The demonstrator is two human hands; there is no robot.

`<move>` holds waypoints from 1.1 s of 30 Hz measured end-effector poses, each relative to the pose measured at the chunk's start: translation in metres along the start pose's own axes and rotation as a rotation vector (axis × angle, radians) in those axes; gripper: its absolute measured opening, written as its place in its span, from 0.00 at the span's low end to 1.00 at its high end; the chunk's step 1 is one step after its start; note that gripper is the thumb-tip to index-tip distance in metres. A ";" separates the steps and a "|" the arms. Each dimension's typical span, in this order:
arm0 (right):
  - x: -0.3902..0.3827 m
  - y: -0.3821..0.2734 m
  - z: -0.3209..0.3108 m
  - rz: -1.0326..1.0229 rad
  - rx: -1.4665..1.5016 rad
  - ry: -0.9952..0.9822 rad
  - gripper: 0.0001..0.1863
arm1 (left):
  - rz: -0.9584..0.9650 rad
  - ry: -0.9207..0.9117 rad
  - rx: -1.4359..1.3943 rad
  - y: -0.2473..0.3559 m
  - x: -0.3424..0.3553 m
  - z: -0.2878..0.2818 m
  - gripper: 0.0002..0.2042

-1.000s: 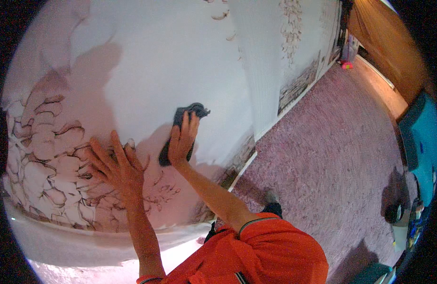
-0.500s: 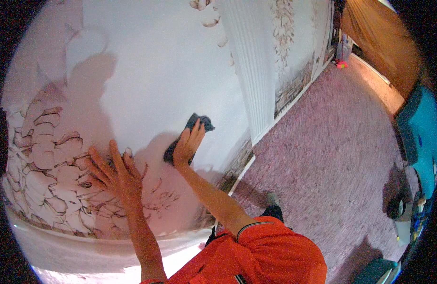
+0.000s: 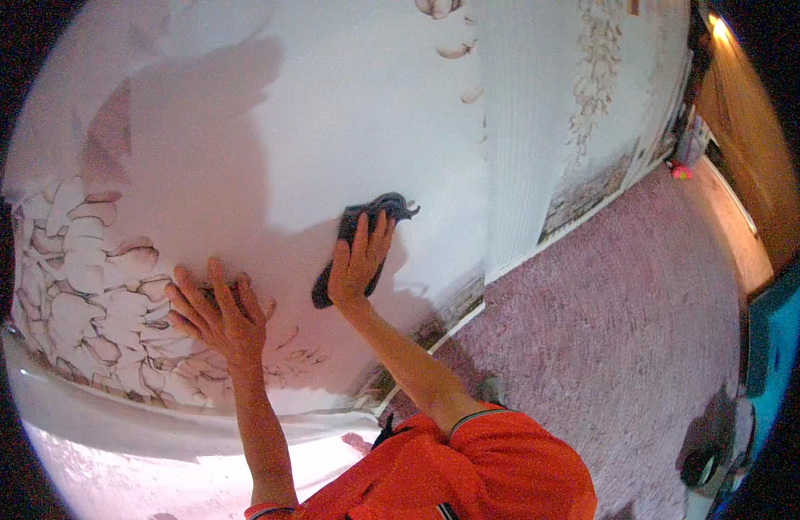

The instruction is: The person wipes a round glass table with a cloth, moving items like a mug and tray aside to reach the surface. Then the person wipes a large wall mural with the same cloth, smoothing the surface in broad strokes.

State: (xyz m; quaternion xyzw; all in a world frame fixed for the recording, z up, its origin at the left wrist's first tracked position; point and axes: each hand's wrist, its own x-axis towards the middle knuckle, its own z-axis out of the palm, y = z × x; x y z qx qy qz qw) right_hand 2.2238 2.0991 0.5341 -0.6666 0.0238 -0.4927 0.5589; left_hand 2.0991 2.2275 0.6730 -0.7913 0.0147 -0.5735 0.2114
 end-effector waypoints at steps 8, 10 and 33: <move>0.023 0.008 -0.008 -0.322 0.078 -0.050 0.29 | 0.002 -0.022 0.044 0.000 -0.005 0.000 0.22; 0.042 -0.003 -0.009 -0.382 0.069 -0.095 0.29 | 0.009 0.009 0.029 -0.002 -0.007 0.004 0.24; 0.097 -0.040 -0.015 -1.012 0.158 -0.445 0.20 | -0.086 -0.032 0.090 0.006 -0.018 0.003 0.26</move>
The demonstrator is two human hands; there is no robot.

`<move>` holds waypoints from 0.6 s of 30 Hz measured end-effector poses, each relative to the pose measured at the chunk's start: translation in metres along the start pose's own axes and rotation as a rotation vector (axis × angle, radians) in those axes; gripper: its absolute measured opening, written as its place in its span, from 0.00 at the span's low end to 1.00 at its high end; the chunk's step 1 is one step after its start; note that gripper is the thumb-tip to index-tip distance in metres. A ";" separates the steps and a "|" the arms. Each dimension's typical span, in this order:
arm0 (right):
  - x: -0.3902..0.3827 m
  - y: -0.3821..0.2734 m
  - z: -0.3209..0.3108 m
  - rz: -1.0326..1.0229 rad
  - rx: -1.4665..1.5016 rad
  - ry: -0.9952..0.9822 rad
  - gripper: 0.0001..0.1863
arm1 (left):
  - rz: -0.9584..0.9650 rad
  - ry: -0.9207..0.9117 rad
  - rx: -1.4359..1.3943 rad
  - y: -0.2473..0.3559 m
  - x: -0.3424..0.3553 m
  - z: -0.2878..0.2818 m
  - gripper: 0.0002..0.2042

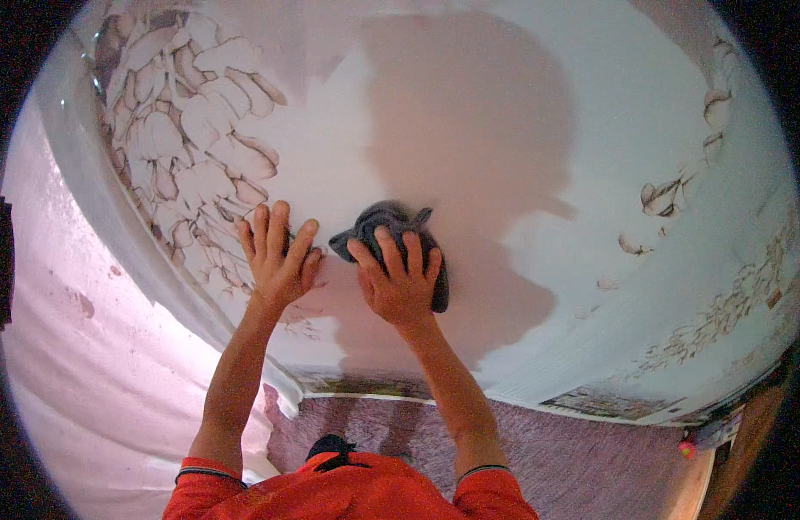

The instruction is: The person wipes a round glass table with a cloth, moving items like a mug and tray aside to reach the surface. Then the person wipes a large wall mural with the same cloth, smoothing the surface in broad strokes.

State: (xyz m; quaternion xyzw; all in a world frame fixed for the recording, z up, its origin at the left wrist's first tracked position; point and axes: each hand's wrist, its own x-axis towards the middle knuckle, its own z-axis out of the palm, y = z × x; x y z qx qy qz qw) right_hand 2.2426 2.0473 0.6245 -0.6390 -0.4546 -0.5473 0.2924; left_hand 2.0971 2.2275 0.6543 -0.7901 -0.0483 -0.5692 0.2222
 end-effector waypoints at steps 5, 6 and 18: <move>-0.034 0.023 -0.004 -0.162 -0.023 -0.057 0.21 | 0.002 0.083 -0.003 0.002 0.002 0.004 0.26; -0.033 0.025 -0.006 -0.176 -0.020 -0.062 0.21 | -0.005 0.084 -0.003 0.002 0.001 0.003 0.27; 0.056 0.011 -0.014 -0.291 -0.011 -0.080 0.23 | -0.225 0.138 -0.008 0.006 0.002 0.005 0.25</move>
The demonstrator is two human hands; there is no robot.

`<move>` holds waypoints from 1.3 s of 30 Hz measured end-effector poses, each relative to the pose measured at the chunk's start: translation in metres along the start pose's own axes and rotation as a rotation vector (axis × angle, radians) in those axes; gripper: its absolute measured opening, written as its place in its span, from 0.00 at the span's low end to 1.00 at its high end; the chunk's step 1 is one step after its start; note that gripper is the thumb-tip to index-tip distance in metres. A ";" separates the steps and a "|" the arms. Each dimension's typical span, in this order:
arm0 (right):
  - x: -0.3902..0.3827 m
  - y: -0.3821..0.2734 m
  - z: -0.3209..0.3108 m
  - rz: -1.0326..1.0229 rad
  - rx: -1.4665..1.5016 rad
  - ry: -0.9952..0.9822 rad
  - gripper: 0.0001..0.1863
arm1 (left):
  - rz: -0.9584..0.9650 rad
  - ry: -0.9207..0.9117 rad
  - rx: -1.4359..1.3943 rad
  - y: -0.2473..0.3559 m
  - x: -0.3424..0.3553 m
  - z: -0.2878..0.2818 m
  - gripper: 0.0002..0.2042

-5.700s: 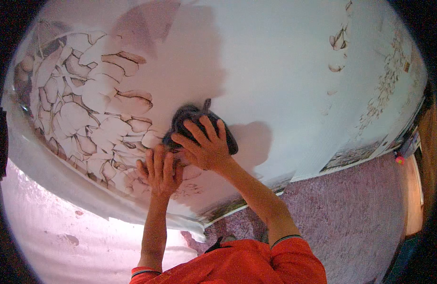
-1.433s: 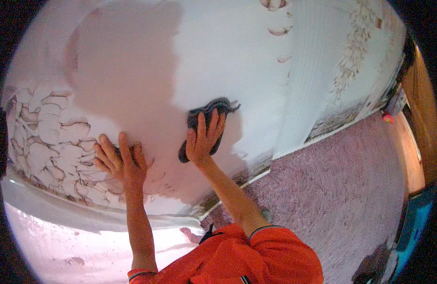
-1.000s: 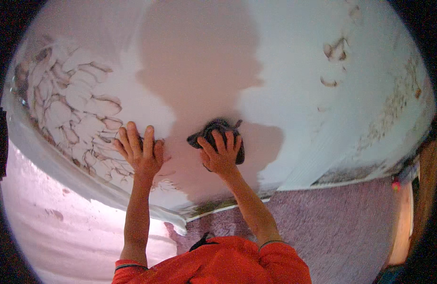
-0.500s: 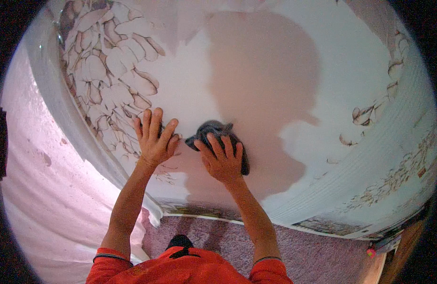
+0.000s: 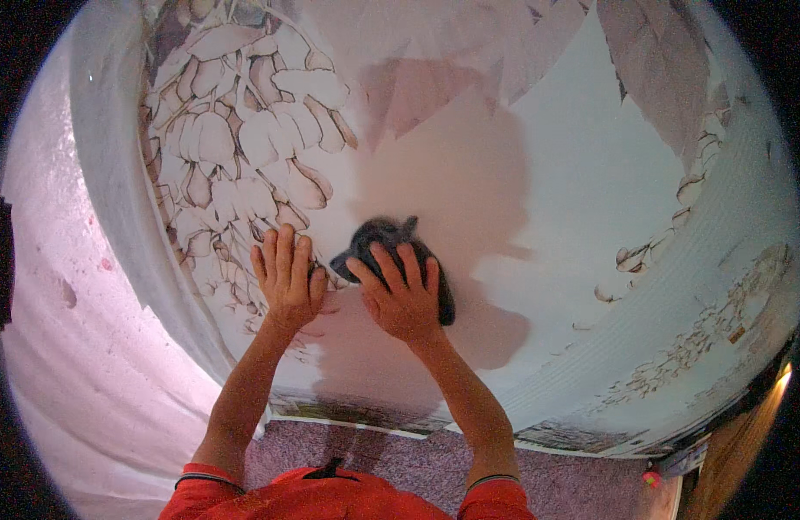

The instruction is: The person wipes a round glass table with a cloth, moving items like a mug and tray aside to reach the surface. Then the person wipes a large wall mural with the same cloth, smoothing the surface in broad strokes.

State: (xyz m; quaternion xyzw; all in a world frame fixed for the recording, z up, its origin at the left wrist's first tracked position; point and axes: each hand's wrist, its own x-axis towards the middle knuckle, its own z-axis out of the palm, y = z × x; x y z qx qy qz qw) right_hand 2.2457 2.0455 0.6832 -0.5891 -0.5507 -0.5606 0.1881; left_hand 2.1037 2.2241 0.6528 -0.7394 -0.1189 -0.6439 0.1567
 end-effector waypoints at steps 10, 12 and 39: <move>0.081 -0.029 0.011 0.068 0.033 0.074 0.24 | -0.006 -0.033 -0.062 -0.008 -0.010 0.000 0.21; 0.069 -0.033 0.013 0.109 0.049 0.069 0.23 | 0.006 -0.013 -0.071 -0.009 -0.011 0.002 0.22; -0.011 0.008 -0.006 0.331 -0.020 0.110 0.26 | 0.121 -0.068 -0.056 0.005 0.019 -0.007 0.23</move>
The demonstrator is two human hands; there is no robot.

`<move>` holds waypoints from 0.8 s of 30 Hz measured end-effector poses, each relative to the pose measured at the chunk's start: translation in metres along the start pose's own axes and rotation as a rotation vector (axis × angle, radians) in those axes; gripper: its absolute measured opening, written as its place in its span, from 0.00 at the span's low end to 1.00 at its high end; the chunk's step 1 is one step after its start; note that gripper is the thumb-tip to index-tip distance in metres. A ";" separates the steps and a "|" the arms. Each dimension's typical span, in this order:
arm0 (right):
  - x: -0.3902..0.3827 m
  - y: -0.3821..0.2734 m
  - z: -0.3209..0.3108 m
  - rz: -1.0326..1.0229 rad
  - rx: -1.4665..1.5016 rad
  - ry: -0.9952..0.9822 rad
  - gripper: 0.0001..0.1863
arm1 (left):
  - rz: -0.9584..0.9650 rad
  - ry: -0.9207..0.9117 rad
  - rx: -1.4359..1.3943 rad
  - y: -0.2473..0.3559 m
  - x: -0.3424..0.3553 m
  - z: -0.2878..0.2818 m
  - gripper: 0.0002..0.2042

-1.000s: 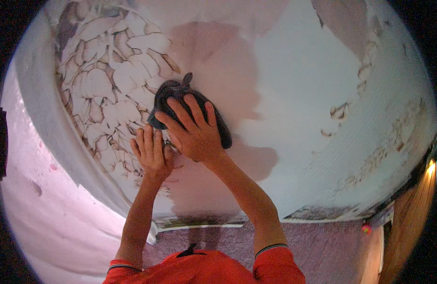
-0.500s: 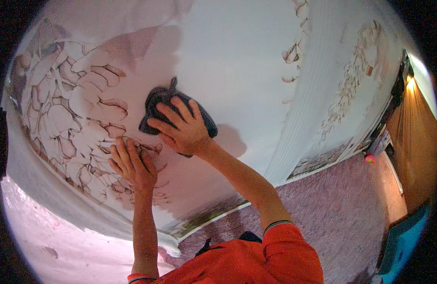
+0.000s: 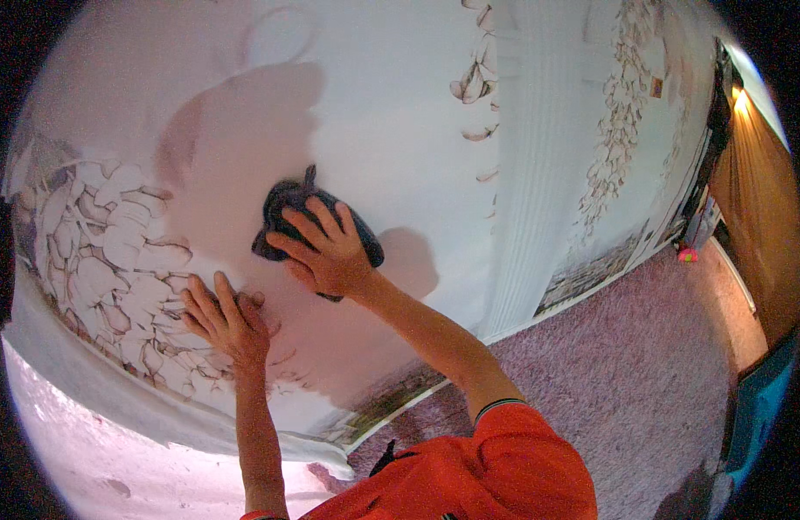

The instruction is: The person wipes a round glass table with a cloth, moving items like a mug and tray aside to reach the surface. Then the person wipes a large wall mural with the same cloth, smoothing the surface in broad strokes.

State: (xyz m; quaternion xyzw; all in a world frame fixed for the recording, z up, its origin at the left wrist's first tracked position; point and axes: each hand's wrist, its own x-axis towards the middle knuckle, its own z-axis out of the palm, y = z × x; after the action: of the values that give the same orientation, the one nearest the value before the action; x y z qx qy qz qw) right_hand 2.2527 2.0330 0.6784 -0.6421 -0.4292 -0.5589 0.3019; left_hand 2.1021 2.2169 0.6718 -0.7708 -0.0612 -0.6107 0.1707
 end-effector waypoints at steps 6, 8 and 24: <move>-0.010 0.014 -0.005 0.067 -0.014 0.060 0.22 | 0.034 -0.024 -0.009 0.039 0.036 0.019 0.24; -0.038 0.013 0.003 0.045 -0.068 0.017 0.21 | 0.015 0.009 -0.016 0.050 0.035 0.027 0.24; -0.073 0.025 -0.004 -0.050 -0.088 0.002 0.20 | 0.038 0.043 0.060 0.049 0.032 0.032 0.24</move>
State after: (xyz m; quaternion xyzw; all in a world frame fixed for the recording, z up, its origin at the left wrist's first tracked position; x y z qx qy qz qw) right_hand 2.2731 2.0028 0.6105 -0.6435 -0.4197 -0.5850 0.2597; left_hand 2.1542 2.1781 0.6868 -0.7530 -0.0614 -0.6217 0.2067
